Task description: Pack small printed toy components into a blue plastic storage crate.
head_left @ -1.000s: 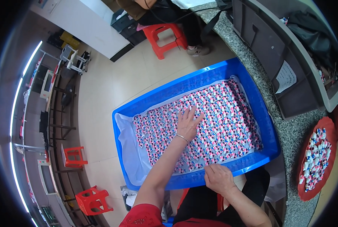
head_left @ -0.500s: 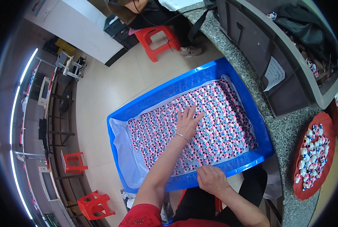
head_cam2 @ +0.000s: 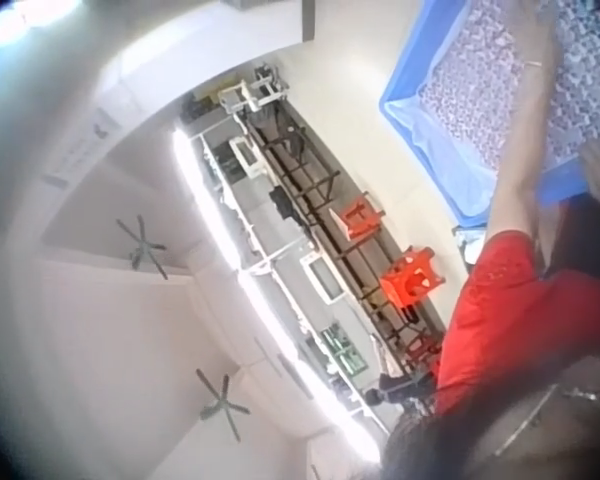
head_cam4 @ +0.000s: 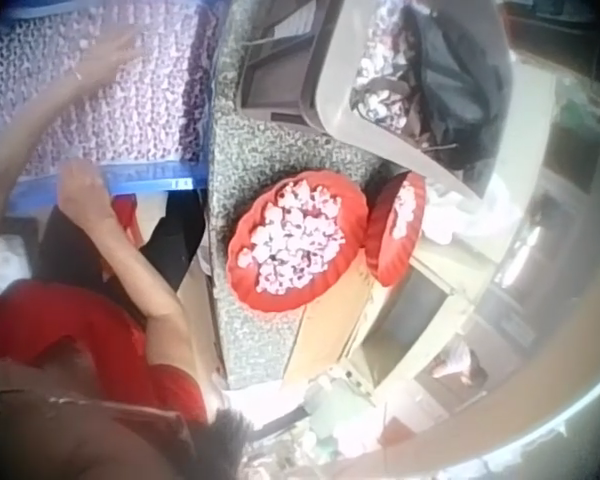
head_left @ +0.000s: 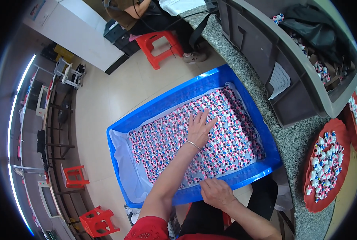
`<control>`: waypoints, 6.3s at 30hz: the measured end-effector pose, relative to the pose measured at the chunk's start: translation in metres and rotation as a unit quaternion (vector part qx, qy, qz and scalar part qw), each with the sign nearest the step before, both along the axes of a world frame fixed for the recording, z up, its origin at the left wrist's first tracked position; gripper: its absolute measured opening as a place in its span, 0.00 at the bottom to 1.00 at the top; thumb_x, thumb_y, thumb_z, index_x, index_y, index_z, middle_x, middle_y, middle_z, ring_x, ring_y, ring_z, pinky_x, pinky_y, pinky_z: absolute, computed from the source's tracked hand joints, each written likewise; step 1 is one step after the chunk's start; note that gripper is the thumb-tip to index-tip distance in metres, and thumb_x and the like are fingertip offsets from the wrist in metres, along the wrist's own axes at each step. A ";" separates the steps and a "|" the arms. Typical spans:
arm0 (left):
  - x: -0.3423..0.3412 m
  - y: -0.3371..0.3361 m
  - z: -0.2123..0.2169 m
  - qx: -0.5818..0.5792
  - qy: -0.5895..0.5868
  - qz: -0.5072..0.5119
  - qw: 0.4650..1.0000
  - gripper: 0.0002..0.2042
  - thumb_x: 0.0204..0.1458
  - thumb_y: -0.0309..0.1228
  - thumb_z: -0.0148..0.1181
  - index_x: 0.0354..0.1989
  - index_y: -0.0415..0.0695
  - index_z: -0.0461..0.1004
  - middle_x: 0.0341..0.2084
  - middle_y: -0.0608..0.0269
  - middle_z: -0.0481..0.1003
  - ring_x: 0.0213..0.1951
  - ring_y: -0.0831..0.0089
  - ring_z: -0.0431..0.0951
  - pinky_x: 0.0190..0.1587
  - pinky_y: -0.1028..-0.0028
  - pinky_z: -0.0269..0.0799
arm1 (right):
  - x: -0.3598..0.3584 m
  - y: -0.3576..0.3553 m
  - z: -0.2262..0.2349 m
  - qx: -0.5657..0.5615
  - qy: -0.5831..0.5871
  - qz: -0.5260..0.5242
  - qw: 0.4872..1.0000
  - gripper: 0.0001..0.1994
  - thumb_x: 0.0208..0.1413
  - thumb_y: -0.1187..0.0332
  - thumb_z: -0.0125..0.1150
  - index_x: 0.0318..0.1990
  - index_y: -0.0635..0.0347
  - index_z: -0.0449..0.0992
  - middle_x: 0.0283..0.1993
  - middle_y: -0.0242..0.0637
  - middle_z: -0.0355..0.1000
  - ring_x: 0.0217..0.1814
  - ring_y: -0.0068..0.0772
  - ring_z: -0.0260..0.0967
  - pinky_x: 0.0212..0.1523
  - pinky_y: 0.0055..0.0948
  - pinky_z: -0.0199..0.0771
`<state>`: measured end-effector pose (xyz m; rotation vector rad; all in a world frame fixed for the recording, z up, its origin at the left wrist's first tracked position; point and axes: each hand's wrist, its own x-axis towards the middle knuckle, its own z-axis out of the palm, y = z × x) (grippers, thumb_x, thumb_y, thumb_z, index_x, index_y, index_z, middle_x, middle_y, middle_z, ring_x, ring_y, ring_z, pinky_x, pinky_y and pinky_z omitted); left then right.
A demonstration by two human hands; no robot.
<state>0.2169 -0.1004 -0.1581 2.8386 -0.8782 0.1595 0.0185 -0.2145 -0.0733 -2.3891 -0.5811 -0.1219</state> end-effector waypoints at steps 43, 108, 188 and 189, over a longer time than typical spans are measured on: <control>0.001 -0.068 0.028 -0.120 -0.033 -0.056 0.991 0.20 0.42 0.21 0.58 0.47 0.48 0.75 0.56 0.48 0.65 0.58 0.51 0.64 0.62 0.48 0.57 | -0.012 -0.001 -0.013 -0.010 -0.011 -0.001 1.000 0.05 0.49 0.67 0.58 0.32 0.56 0.72 0.28 0.32 0.65 0.33 0.30 0.69 0.31 0.28 0.70; -0.055 0.311 -0.027 -0.243 0.041 0.430 0.869 0.28 0.47 0.13 0.45 0.61 0.37 0.62 0.63 0.44 0.60 0.63 0.49 0.62 0.64 0.62 0.59 | 0.006 0.023 0.017 -0.084 0.102 -0.037 0.991 0.04 0.48 0.72 0.57 0.28 0.63 0.74 0.27 0.43 0.71 0.30 0.47 0.71 0.31 0.39 0.69; -0.050 0.179 -0.014 0.040 0.055 0.158 0.985 0.34 0.42 0.20 0.56 0.61 0.59 0.65 0.69 0.53 0.51 0.69 0.57 0.52 0.66 0.46 0.49 | 0.004 0.015 0.011 -0.041 0.063 -0.044 0.996 0.04 0.47 0.70 0.59 0.26 0.59 0.74 0.26 0.38 0.70 0.28 0.40 0.71 0.30 0.35 0.72; -0.050 0.180 -0.015 0.034 0.044 0.161 0.985 0.32 0.41 0.21 0.57 0.60 0.58 0.67 0.68 0.53 0.52 0.68 0.57 0.54 0.64 0.46 0.50 | 0.004 0.015 0.009 -0.041 0.054 -0.042 0.997 0.05 0.48 0.68 0.58 0.25 0.57 0.73 0.25 0.36 0.68 0.27 0.38 0.69 0.29 0.34 0.71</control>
